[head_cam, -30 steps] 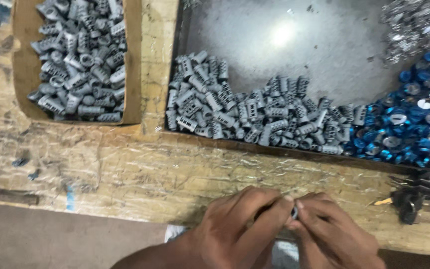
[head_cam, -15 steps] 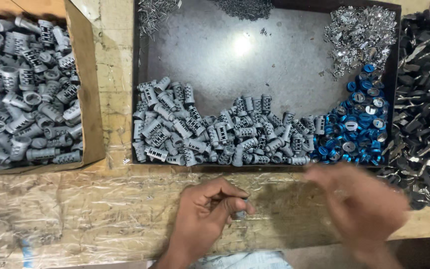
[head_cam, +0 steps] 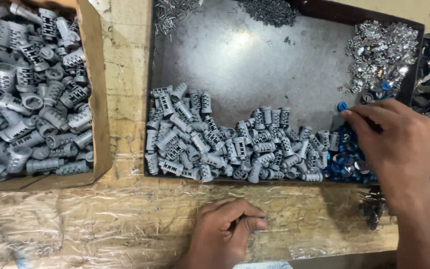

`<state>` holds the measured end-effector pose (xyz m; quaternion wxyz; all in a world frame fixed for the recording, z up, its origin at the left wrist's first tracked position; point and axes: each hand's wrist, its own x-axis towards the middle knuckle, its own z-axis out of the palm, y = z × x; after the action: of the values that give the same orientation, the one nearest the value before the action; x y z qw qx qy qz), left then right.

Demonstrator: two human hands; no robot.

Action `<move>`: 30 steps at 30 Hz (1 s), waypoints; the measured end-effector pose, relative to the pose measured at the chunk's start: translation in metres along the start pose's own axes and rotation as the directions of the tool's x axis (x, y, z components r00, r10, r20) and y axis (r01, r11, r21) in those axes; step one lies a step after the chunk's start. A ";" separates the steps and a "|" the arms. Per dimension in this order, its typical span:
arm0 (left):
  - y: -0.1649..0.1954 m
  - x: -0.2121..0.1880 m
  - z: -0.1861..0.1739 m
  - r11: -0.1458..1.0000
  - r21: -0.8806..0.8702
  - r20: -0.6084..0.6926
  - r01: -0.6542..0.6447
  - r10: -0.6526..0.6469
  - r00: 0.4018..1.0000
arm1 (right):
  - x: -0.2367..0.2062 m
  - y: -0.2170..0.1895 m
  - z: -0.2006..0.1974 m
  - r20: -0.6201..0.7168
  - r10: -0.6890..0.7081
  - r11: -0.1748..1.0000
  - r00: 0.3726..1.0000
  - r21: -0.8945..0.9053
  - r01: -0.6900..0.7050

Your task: The person picks gray lock cylinder bodies one at a time from a tray, fits small internal pins into each body by hand, presses a blue cap onto the assembled body, and sets the finished unit aside on the workbench, repeating the cycle continuously.

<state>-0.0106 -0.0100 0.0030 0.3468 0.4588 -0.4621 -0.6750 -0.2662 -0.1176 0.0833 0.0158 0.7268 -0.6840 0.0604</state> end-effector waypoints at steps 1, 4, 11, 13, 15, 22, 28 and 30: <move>-0.002 0.000 0.000 0.999 -0.009 -0.009 -0.045 0.045 0.999 | -0.002 -0.002 0.000 -0.003 0.012 1.000 1.000 0.011 -0.012; -0.004 -0.001 0.001 0.996 -0.032 -0.027 -0.088 0.087 0.996 | 0.001 0.000 0.004 -0.018 0.006 1.000 1.000 -0.013 -0.006; 0.009 0.000 -0.003 0.964 -0.265 -0.071 0.031 -0.052 0.996 | -0.011 -0.020 -0.013 -0.058 -0.100 0.988 0.993 0.109 0.106; 0.010 -0.004 -0.001 0.963 -0.195 -0.146 -0.184 0.157 0.977 | -0.043 -0.040 -0.028 -0.078 -0.092 0.961 0.993 0.253 0.109; 0.009 -0.012 0.006 0.945 -0.069 -0.140 -0.320 0.309 0.941 | -0.080 -0.060 -0.031 -0.064 -0.122 0.874 0.990 0.467 0.138; 0.007 -0.027 0.013 0.987 -0.045 -0.036 -0.154 0.152 0.988 | -0.161 -0.068 0.009 -0.232 -0.090 0.643 0.969 0.729 0.234; -0.018 -0.026 -0.005 0.846 -0.346 0.408 0.405 -0.253 0.877 | -0.186 -0.065 0.007 -0.291 -0.132 0.451 0.948 0.834 0.319; -0.022 -0.033 -0.001 0.839 -0.354 0.382 0.413 -0.273 0.883 | -0.194 -0.065 0.009 -0.259 -0.156 0.452 0.953 0.840 0.302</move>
<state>0.0003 0.0261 -0.0081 0.2315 0.3339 -0.2623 -0.8753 -0.2124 0.0777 0.0570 -0.2968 0.7128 -0.4510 0.4477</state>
